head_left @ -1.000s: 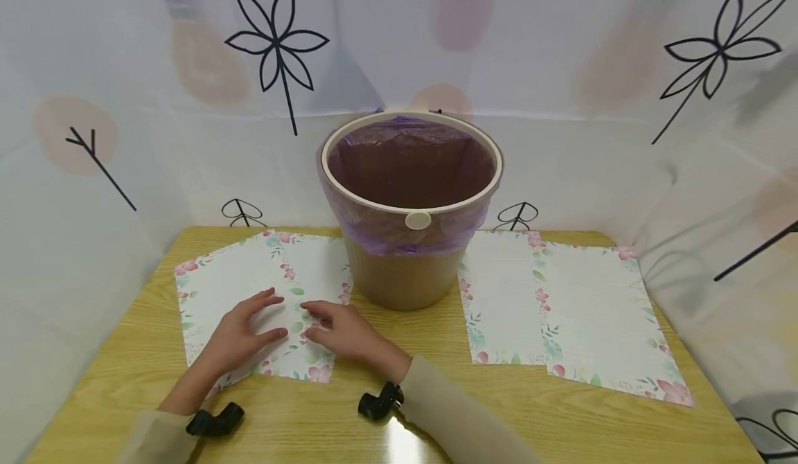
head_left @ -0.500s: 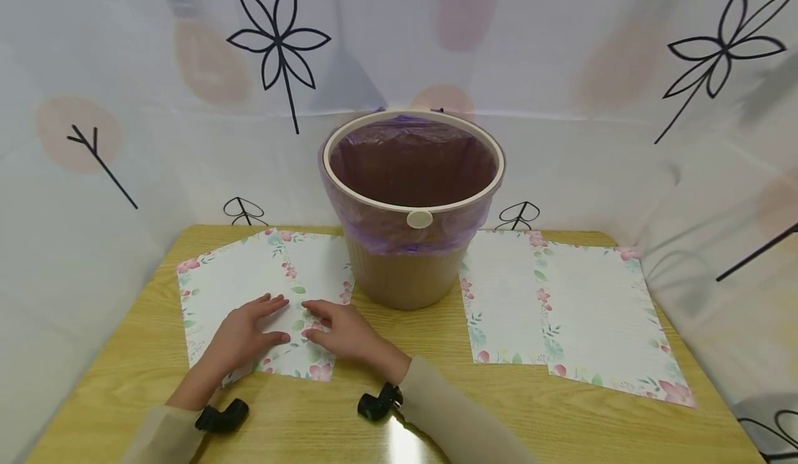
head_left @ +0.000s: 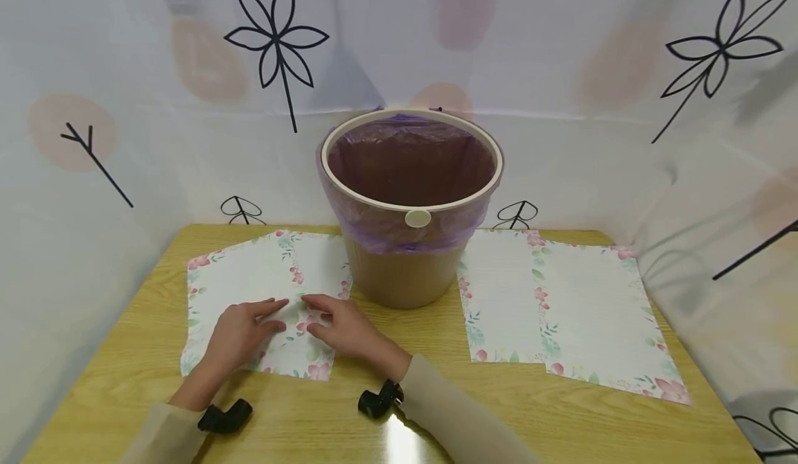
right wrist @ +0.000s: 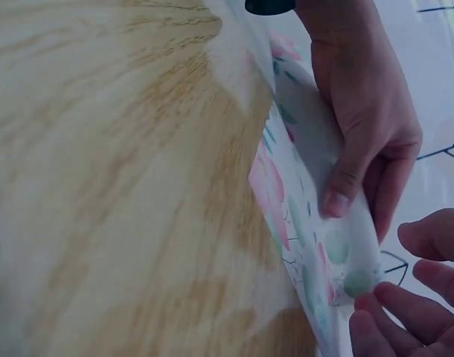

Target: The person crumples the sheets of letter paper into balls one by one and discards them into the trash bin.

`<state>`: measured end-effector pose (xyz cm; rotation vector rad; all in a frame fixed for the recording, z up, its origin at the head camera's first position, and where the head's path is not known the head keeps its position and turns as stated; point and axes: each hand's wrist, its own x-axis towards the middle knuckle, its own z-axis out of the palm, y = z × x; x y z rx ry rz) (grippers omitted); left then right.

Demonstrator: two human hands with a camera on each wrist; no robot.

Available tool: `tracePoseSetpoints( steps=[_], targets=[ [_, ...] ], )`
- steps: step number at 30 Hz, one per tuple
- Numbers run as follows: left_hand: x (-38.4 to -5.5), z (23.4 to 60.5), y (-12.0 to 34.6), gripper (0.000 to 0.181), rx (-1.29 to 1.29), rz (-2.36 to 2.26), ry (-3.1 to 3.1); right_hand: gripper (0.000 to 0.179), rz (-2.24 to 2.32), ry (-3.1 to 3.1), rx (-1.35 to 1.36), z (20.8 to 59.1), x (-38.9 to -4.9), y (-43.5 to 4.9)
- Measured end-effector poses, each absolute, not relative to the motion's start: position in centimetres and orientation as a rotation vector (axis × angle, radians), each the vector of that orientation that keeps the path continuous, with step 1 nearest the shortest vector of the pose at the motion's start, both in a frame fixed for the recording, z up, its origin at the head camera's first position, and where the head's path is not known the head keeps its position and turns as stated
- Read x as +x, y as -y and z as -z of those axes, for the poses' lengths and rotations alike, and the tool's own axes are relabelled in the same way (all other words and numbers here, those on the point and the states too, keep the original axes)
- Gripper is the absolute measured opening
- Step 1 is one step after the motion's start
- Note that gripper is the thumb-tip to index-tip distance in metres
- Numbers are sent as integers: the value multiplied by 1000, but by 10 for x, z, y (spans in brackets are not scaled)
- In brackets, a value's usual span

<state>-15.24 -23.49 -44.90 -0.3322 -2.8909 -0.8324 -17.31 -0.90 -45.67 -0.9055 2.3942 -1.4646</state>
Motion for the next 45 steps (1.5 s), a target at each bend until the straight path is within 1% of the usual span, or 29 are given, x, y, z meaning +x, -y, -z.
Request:
tracePoseSetpoints(
  steps=[8,11,13,16,22,29,34,36,40,45],
  targets=[
    [-151,435,221,39,-515,848,2533,58,1723,-2258,-959,447,-171,9],
    [-151,429,213,42,-613,895,2429,62,1899,-2125,-919,440,-171,7],
    [-150,426,208,44,-665,910,2372,61,2008,-2048,-873,437,-171,6],
    [-150,424,203,47,-720,922,2320,56,2096,-2031,-807,431,-170,5],
    [-147,428,196,58,-838,897,2290,37,2145,-2193,-687,425,-170,4],
    [-144,434,190,73,-1036,839,2378,25,2242,-2335,-452,425,-173,1],
    [-143,435,192,80,-1156,831,2445,17,2267,-2384,-381,424,-173,-4],
    [-143,435,195,82,-1188,794,2430,16,2281,-2393,-379,415,-167,-8],
    [-142,433,202,77,-1163,698,2414,12,2283,-2446,-427,398,-155,-14],
    [-142,431,210,69,-1049,601,2427,10,2270,-2476,-480,399,-152,-17]
  ],
)
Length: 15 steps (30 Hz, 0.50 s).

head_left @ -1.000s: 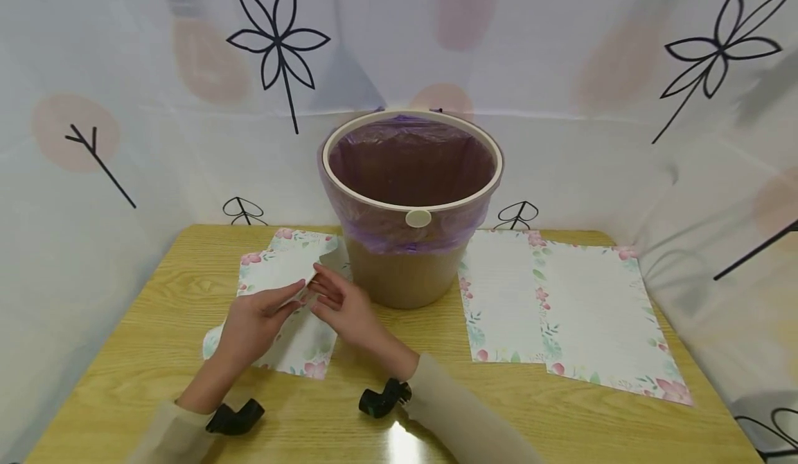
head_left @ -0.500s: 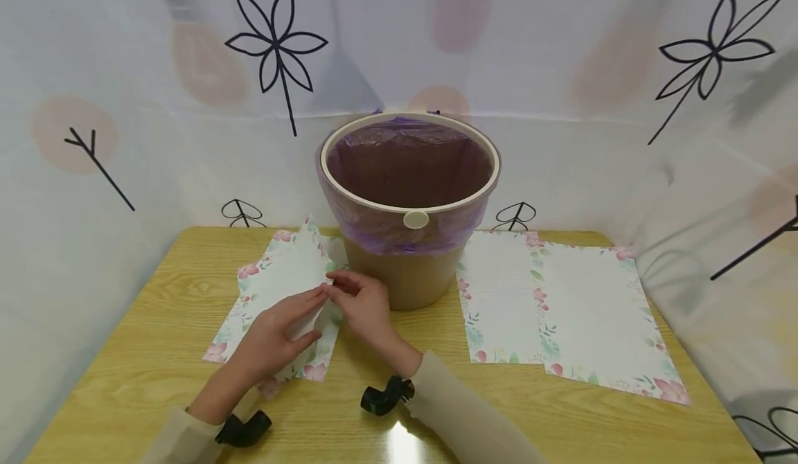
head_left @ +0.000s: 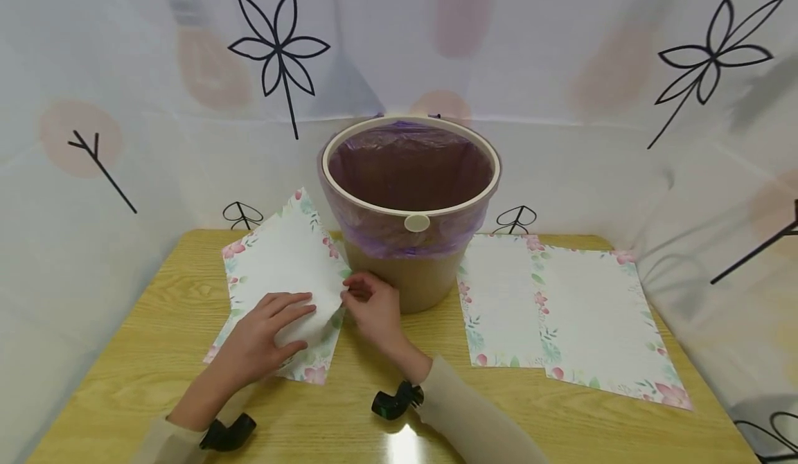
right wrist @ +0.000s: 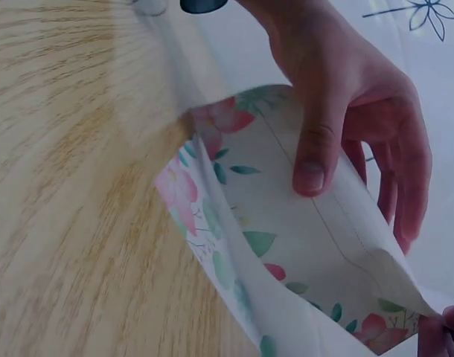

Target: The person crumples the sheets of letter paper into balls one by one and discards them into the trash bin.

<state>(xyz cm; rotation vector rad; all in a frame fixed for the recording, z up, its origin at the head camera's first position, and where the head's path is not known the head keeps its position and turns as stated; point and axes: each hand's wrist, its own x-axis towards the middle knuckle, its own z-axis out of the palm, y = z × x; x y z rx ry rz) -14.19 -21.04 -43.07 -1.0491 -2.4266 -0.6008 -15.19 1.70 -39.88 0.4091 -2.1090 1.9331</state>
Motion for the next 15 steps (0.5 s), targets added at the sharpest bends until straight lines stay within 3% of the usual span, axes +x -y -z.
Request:
tracePoseSetpoints(
  steps=[10,15],
  targets=[
    [-141,427,220,35,-857,598,2288,22,-1911,2149,451,400,-146,-18],
    [-142,425,221,31,-778,612,2236,37,-1868,2165,523,402,-143,-17]
  ],
)
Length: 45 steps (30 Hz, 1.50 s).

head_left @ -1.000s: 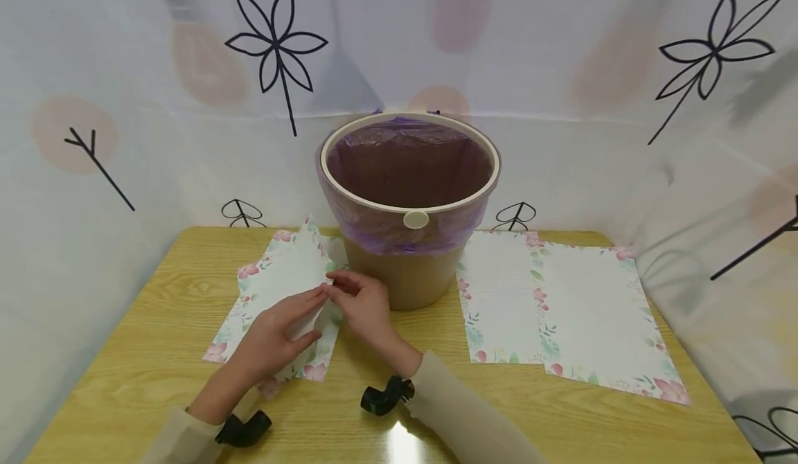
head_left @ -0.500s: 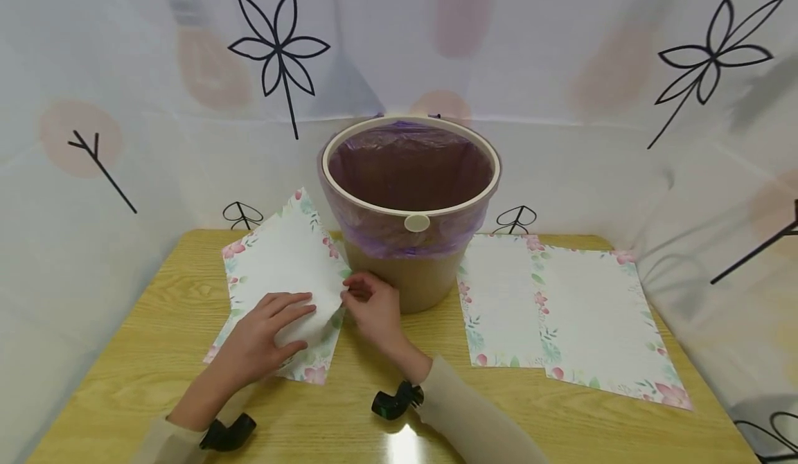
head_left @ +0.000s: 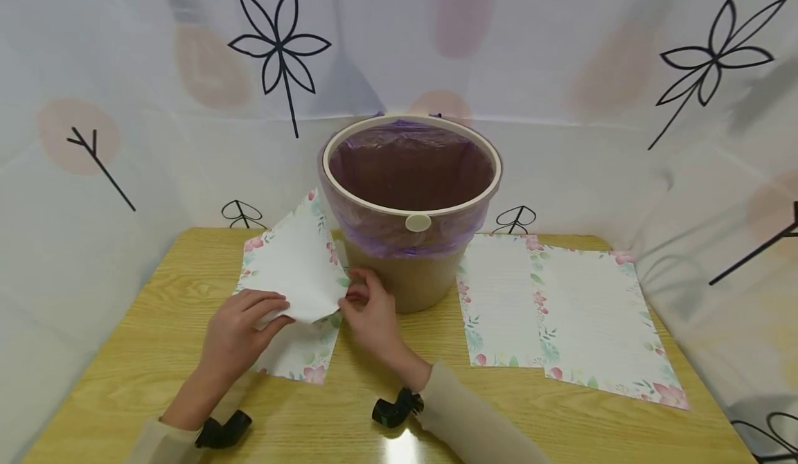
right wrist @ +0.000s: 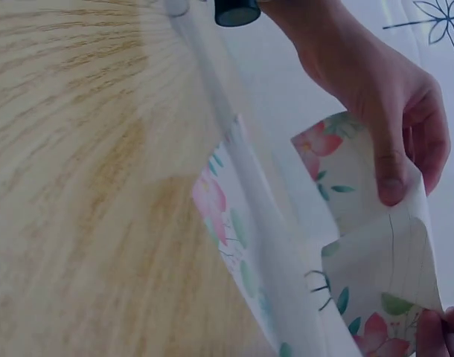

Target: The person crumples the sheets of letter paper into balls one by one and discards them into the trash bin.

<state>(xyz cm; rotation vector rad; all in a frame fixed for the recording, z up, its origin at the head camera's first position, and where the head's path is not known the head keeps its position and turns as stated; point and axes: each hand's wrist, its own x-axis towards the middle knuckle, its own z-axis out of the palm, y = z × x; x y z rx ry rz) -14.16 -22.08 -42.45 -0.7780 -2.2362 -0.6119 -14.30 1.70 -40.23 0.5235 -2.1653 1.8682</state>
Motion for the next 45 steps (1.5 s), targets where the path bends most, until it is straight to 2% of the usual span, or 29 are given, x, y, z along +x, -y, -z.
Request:
tracePoseSetpoints(
  steps=[5,10,17,21,25,30,34,37,45],
  targets=[
    [-142,423,219,24,-687,626,2208,34,-1910,2166,601,407,-141,-16],
    [-142,422,209,25,-581,670,2169,29,-1887,2172,687,412,-140,-14],
    [-144,419,199,28,-488,706,2128,33,-1914,2133,754,442,-151,-10],
    [-146,418,193,27,-487,736,2085,40,-1847,2079,897,447,-153,-10],
    [-149,418,187,30,-529,825,2009,41,-1625,2069,999,449,-155,-8],
    [-153,418,181,33,-610,911,1965,36,-1474,2065,971,447,-156,-6],
    [-156,418,182,42,-693,933,1983,31,-1419,2067,995,445,-157,-9],
    [-159,415,186,49,-801,928,2017,32,-1350,2068,1050,444,-158,-14],
    [-159,417,191,48,-1083,773,2152,35,-1149,2100,1249,435,-164,-28]
  ],
)
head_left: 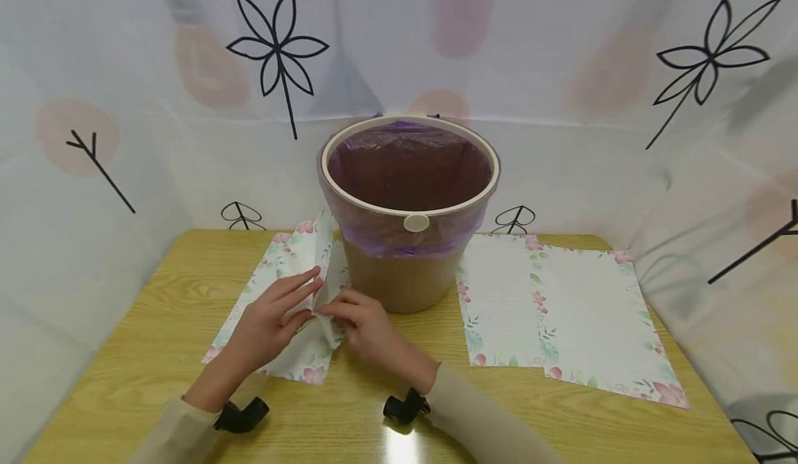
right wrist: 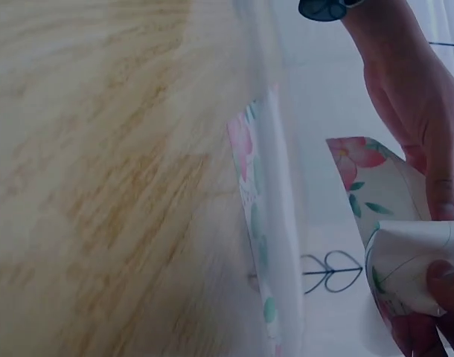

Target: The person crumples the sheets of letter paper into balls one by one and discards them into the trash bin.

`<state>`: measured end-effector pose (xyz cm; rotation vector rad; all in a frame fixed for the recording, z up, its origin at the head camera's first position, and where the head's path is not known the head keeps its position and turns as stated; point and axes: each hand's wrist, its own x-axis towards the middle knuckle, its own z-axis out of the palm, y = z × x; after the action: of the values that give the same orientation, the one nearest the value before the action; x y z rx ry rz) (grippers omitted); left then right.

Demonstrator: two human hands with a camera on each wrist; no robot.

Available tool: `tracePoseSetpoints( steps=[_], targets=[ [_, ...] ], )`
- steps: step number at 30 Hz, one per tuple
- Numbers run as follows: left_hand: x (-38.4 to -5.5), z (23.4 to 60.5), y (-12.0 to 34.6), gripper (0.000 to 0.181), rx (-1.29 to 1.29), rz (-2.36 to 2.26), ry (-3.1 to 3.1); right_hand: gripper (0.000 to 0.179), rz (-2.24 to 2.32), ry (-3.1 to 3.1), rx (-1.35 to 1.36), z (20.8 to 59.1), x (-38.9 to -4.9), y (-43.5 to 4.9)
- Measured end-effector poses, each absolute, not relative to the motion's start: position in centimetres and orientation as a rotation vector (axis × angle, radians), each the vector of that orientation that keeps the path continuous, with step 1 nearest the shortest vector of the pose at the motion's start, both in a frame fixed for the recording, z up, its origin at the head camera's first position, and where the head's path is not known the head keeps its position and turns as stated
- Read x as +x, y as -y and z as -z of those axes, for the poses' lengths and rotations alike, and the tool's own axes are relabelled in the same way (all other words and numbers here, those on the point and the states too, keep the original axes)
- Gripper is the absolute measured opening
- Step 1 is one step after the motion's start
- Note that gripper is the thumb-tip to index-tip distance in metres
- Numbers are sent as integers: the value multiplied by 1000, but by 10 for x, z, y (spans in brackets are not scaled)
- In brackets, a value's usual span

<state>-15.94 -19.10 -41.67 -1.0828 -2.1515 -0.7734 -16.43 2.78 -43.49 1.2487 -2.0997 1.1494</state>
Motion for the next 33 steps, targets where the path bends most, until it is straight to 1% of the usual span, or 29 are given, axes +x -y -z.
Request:
tracePoseSetpoints(
  steps=[4,10,14,18,21,26,29,33],
  targets=[
    [-158,421,191,43,-1030,725,2196,33,-1093,2111,1256,433,-165,-30],
    [-155,419,191,27,-913,714,2195,35,-1052,2081,1197,431,-165,-32],
    [-154,416,191,26,-906,713,2177,44,-1039,2063,1206,430,-165,-32],
    [-155,415,193,25,-896,760,2189,58,-985,2095,1293,429,-166,-33],
    [-155,415,193,24,-852,854,2191,62,-934,2126,1352,429,-166,-34],
    [-152,414,191,28,-715,1109,2221,58,-953,2139,1360,427,-165,-34],
    [-149,412,189,27,-629,1287,2244,53,-963,2143,1332,427,-165,-33],
    [-146,410,187,25,-621,1548,2207,47,-964,2140,1305,428,-166,-34]
  ],
)
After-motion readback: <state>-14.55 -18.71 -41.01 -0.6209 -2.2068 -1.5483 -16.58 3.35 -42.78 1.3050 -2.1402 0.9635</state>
